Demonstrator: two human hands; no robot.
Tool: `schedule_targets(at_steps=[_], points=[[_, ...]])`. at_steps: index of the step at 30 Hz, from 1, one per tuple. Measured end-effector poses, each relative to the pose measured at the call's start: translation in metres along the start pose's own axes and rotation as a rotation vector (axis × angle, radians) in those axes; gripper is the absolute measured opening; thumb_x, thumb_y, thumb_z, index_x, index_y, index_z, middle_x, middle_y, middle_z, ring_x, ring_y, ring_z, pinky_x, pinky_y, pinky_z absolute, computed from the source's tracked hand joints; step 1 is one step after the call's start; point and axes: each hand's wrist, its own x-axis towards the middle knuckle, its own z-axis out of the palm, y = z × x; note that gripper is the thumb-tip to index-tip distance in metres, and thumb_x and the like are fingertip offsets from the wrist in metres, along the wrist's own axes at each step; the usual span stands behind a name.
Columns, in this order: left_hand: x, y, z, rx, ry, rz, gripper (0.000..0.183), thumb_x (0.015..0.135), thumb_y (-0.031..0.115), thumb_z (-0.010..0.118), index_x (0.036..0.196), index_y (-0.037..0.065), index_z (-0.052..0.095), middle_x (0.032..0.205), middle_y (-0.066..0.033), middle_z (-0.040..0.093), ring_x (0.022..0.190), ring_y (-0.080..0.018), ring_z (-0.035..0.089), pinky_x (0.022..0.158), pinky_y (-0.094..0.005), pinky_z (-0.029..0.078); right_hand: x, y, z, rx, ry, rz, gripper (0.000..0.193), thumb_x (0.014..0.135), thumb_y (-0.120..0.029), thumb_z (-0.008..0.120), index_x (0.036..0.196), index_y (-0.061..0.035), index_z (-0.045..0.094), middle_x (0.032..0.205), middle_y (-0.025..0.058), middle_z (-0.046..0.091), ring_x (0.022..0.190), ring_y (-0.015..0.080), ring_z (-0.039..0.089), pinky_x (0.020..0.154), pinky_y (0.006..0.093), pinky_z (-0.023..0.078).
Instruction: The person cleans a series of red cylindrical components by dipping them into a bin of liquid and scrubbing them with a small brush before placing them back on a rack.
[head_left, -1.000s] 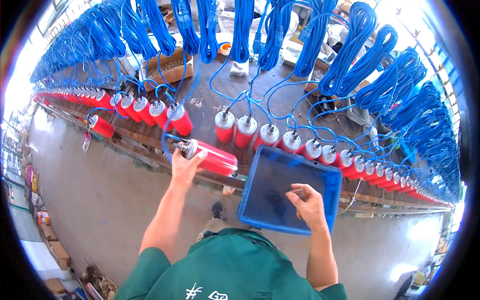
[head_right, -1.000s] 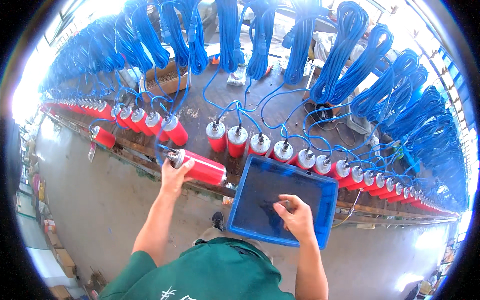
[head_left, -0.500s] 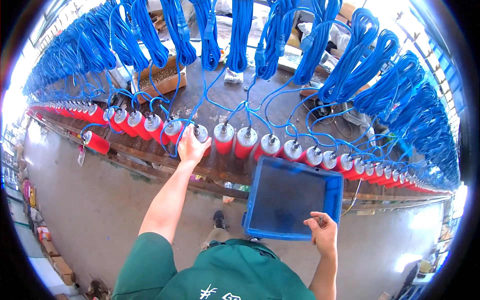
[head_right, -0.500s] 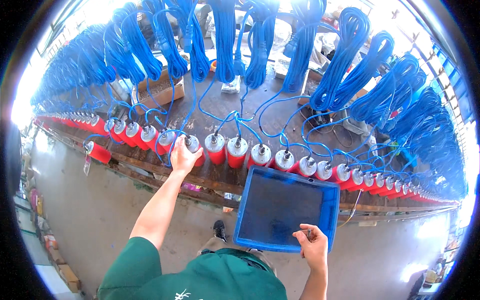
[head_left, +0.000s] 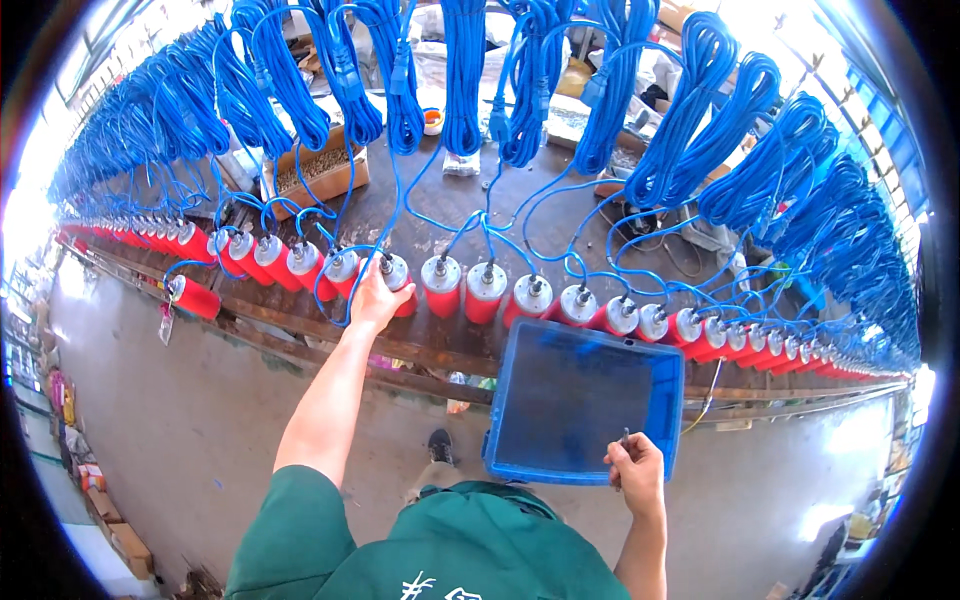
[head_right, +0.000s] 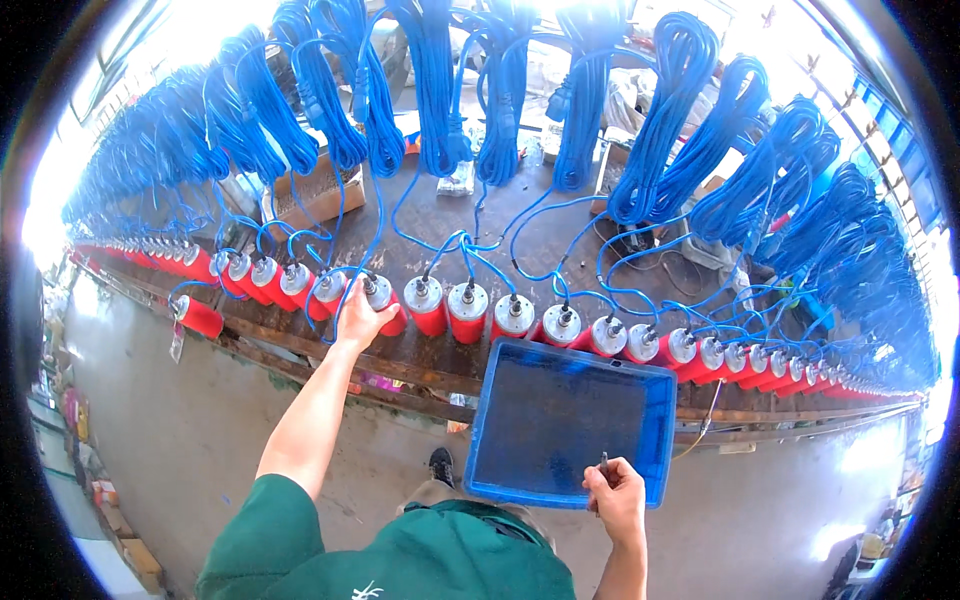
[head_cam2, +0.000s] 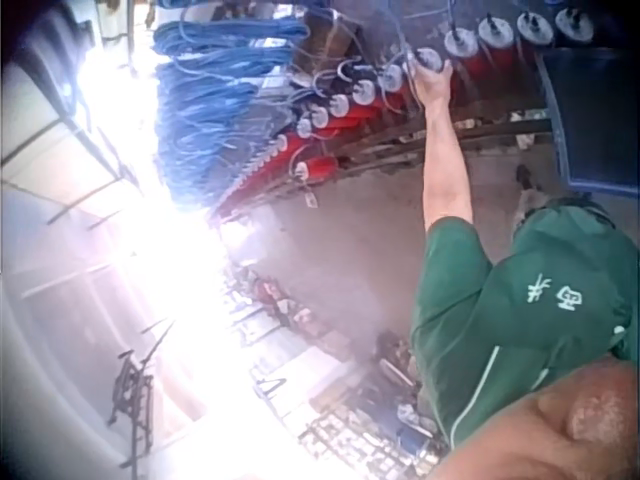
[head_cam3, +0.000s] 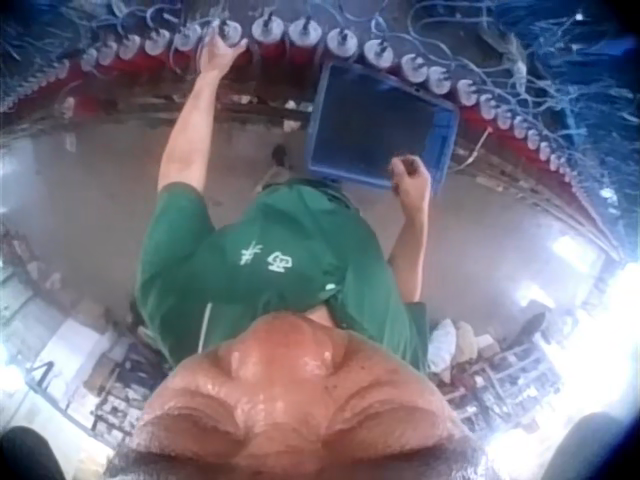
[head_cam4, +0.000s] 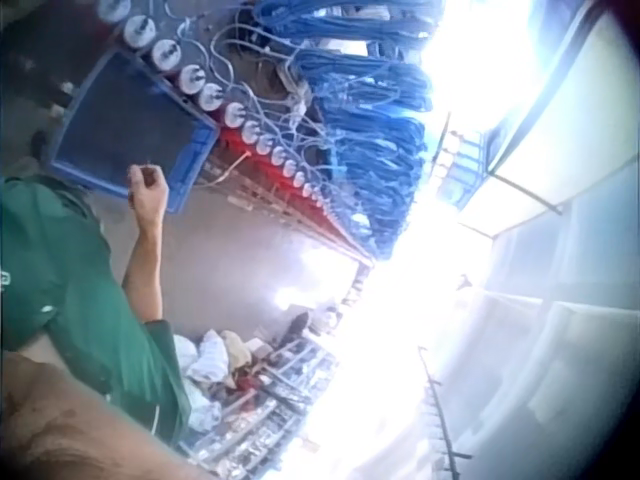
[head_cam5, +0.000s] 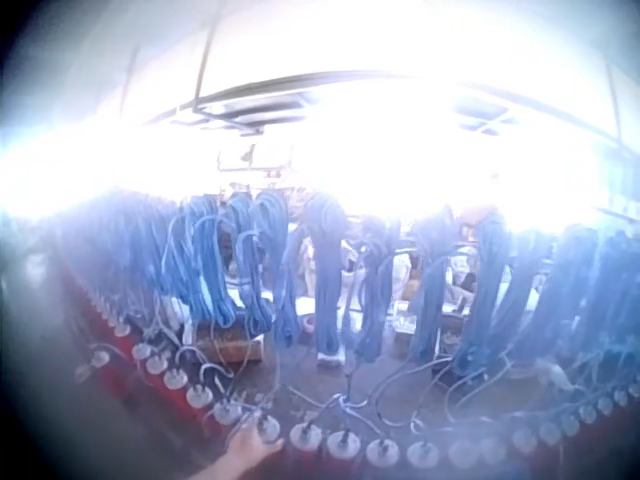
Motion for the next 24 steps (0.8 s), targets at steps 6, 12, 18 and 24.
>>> schedule_targets(at_steps=[6, 12, 18, 24], points=[[-0.075, 0.043, 0.015, -0.039, 0.367, 0.165, 0.089, 0.086, 0.019, 0.083, 0.159, -0.004, 0.037, 0.156, -0.0301, 0.049, 0.144, -0.0469, 0.048, 0.122, -0.0498, 0.039, 0.003, 0.012, -0.009, -0.021, -0.028, -0.013, 0.008, 0.104, -0.007, 0.063, 0.109, -0.0003, 0.062, 0.095, 0.0087, 0.071, 0.069, 0.0112, 0.066, 0.061, 0.0271, 0.057], [-0.040, 0.082, 0.023, -0.262, 0.079, 0.197, 0.103, 0.079, 0.021, 0.090, 0.161, -0.004, 0.033, 0.158, -0.0274, 0.045, 0.147, -0.0414, 0.046, 0.123, -0.0443, 0.039, -0.004, 0.006, -0.014, 0.141, -0.078, 0.012, 0.017, 0.109, -0.011, 0.058, 0.124, -0.0042, 0.056, 0.096, 0.0095, 0.069, 0.064, 0.0122, 0.065, 0.053, 0.0262, 0.055], [0.019, 0.079, 0.027, -0.119, -0.226, 0.095, 0.087, 0.068, 0.029, 0.095, 0.140, 0.000, 0.057, 0.134, -0.0240, 0.064, 0.128, -0.0383, 0.062, 0.112, -0.0439, 0.048, -0.014, 0.017, -0.024, 0.091, -0.093, 0.035, 0.017, 0.110, -0.013, 0.061, 0.125, -0.0062, 0.056, 0.092, 0.0088, 0.069, 0.057, 0.0090, 0.058, 0.048, 0.0236, 0.048], [-0.038, 0.093, 0.043, -0.070, 0.048, 0.177, 0.074, 0.074, 0.027, 0.091, 0.136, 0.005, 0.058, 0.123, -0.0200, 0.064, 0.117, -0.0418, 0.066, 0.097, -0.0494, 0.056, -0.020, 0.036, -0.033, 0.140, -0.074, 0.013, 0.017, 0.109, -0.013, 0.060, 0.125, -0.0076, 0.056, 0.091, 0.0077, 0.069, 0.054, 0.0078, 0.056, 0.046, 0.0221, 0.044]])
